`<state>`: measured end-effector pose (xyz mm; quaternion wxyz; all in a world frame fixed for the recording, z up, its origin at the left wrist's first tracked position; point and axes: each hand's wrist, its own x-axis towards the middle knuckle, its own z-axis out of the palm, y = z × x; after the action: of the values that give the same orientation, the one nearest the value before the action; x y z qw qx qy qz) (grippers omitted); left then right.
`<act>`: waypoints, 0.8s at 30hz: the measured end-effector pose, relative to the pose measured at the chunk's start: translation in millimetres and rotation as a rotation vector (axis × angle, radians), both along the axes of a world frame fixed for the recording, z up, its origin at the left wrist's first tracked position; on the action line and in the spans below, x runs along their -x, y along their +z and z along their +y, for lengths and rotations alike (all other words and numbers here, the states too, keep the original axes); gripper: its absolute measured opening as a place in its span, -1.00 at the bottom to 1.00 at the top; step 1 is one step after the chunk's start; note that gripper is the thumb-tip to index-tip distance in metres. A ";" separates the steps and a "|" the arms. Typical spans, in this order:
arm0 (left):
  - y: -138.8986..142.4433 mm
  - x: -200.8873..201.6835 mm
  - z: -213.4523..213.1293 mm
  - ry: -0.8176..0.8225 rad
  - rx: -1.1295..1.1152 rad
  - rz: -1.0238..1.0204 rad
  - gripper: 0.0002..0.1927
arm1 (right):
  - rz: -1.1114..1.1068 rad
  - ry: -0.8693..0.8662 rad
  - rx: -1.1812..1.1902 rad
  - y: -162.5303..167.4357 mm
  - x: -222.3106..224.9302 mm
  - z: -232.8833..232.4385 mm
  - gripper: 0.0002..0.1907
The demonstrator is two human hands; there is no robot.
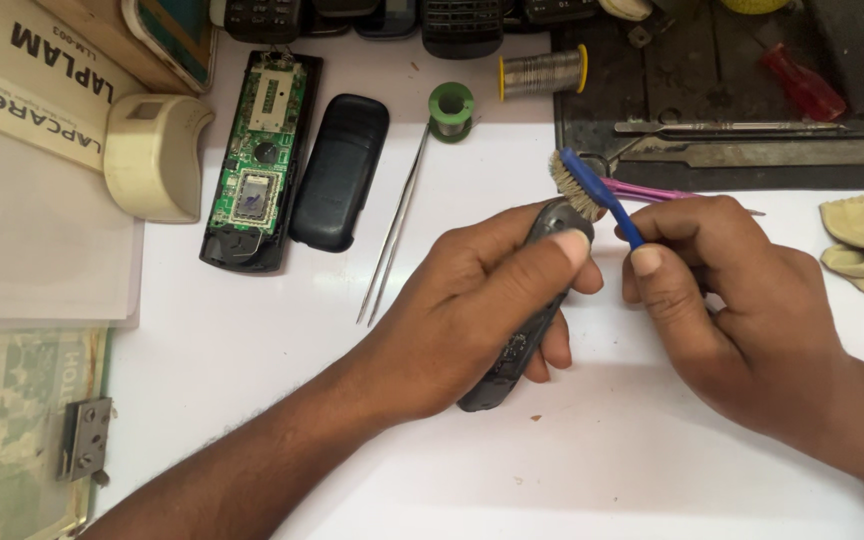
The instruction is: The person holds a mobile phone and scrubs its keypad, edges, and back with a toothbrush, rotating the phone to clean different sides. They then use a small screwdriver to work on the phone's interior, reattach the cover, and place the phone aside on the workbench.
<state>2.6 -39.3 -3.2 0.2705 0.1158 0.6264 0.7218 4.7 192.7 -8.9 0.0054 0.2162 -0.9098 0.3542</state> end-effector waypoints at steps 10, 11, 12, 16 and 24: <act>4.1 4.0 -2.2 0.015 -0.054 -0.004 -0.49 | -0.029 -0.017 0.052 -0.3 0.3 0.3 -0.80; 4.5 4.0 -2.4 -0.019 -0.040 -0.026 -0.50 | -0.036 -0.023 0.050 0.0 0.2 0.7 -0.80; 4.9 3.8 -2.6 -0.053 -0.025 -0.048 -0.51 | -0.024 -0.003 0.031 -0.1 0.6 0.6 -0.80; 4.9 0.5 -2.9 -0.116 0.015 -0.030 -0.51 | 0.022 0.059 0.026 0.1 1.7 0.9 -0.80; 3.2 9.9 -10.0 0.072 -0.016 -0.015 -0.51 | 0.008 0.008 0.065 -0.7 2.2 2.2 -0.82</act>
<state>-7.3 -49.3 0.0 0.2480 0.0900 0.6226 0.7368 2.6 194.9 -9.5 0.0146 0.2211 -0.8968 0.3830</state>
